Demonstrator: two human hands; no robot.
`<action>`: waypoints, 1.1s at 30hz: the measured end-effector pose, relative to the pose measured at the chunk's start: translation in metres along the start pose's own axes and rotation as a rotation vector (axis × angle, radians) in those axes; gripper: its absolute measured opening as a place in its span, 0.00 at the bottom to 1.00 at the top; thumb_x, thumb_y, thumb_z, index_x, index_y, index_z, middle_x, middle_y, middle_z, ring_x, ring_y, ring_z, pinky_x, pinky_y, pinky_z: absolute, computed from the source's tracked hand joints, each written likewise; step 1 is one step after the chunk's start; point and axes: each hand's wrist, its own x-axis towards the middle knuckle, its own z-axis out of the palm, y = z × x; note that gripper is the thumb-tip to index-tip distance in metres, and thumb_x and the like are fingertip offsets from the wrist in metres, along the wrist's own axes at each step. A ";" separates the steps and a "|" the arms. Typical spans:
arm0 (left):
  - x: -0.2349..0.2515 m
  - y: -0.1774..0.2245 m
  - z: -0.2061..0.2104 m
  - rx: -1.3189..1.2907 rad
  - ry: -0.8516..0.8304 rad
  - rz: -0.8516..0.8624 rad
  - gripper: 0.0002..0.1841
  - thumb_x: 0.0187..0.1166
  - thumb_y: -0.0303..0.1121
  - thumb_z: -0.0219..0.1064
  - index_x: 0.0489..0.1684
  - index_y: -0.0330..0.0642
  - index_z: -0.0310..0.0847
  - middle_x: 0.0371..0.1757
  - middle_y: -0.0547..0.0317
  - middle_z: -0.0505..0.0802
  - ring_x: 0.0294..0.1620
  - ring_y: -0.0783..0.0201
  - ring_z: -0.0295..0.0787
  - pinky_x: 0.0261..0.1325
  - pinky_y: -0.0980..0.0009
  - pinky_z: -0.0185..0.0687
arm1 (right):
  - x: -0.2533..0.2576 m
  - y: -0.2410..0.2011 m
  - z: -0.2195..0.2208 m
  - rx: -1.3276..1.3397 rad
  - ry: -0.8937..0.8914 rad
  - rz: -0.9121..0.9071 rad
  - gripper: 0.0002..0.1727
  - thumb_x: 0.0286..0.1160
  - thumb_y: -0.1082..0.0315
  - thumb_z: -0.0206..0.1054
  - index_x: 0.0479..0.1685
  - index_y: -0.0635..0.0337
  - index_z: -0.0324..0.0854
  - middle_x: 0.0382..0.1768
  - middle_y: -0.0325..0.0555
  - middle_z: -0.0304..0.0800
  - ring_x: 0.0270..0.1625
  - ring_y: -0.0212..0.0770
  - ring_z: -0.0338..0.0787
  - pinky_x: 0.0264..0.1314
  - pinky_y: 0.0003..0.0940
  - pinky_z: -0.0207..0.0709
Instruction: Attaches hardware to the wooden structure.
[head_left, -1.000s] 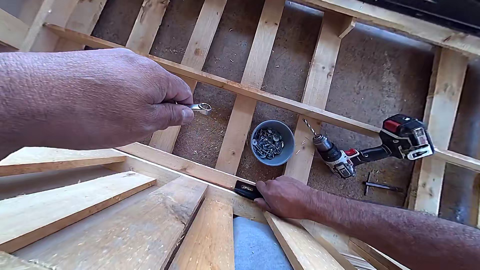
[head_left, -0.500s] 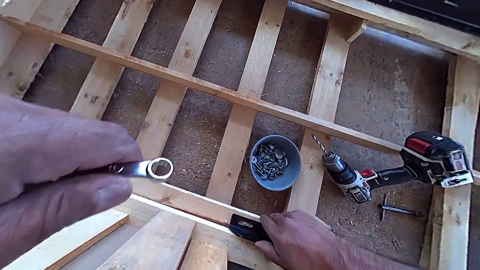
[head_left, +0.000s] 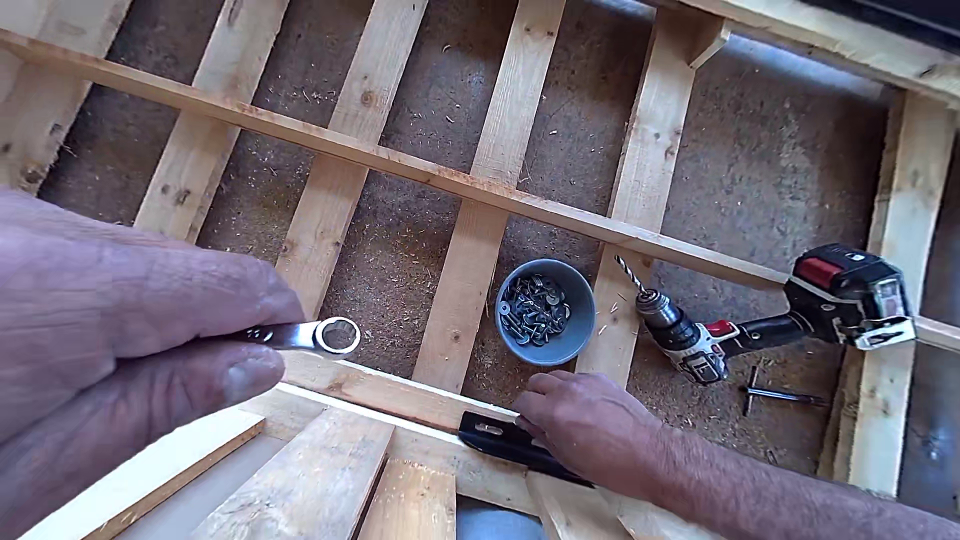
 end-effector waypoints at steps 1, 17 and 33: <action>0.003 0.003 -0.004 0.040 -0.046 -0.029 0.11 0.77 0.41 0.62 0.35 0.46 0.87 0.24 0.67 0.85 0.25 0.70 0.82 0.27 0.68 0.73 | 0.001 0.005 -0.007 -0.013 -0.002 0.049 0.12 0.87 0.61 0.58 0.46 0.56 0.86 0.42 0.49 0.90 0.47 0.52 0.93 0.42 0.50 0.87; 0.043 0.025 -0.043 0.173 -0.495 -0.213 0.08 0.87 0.37 0.61 0.46 0.62 0.89 0.22 0.74 0.87 0.19 0.76 0.80 0.21 0.69 0.77 | 0.042 0.077 -0.044 -0.092 0.033 0.456 0.13 0.88 0.58 0.57 0.53 0.47 0.88 0.49 0.44 0.93 0.53 0.50 0.93 0.50 0.57 0.86; 0.048 0.035 -0.048 0.117 -0.608 -0.177 0.10 0.91 0.38 0.58 0.49 0.56 0.88 0.27 0.67 0.88 0.23 0.74 0.82 0.25 0.68 0.80 | 0.050 0.103 -0.041 0.738 0.317 0.486 0.08 0.87 0.64 0.63 0.48 0.58 0.85 0.38 0.44 0.96 0.39 0.40 0.97 0.46 0.42 0.92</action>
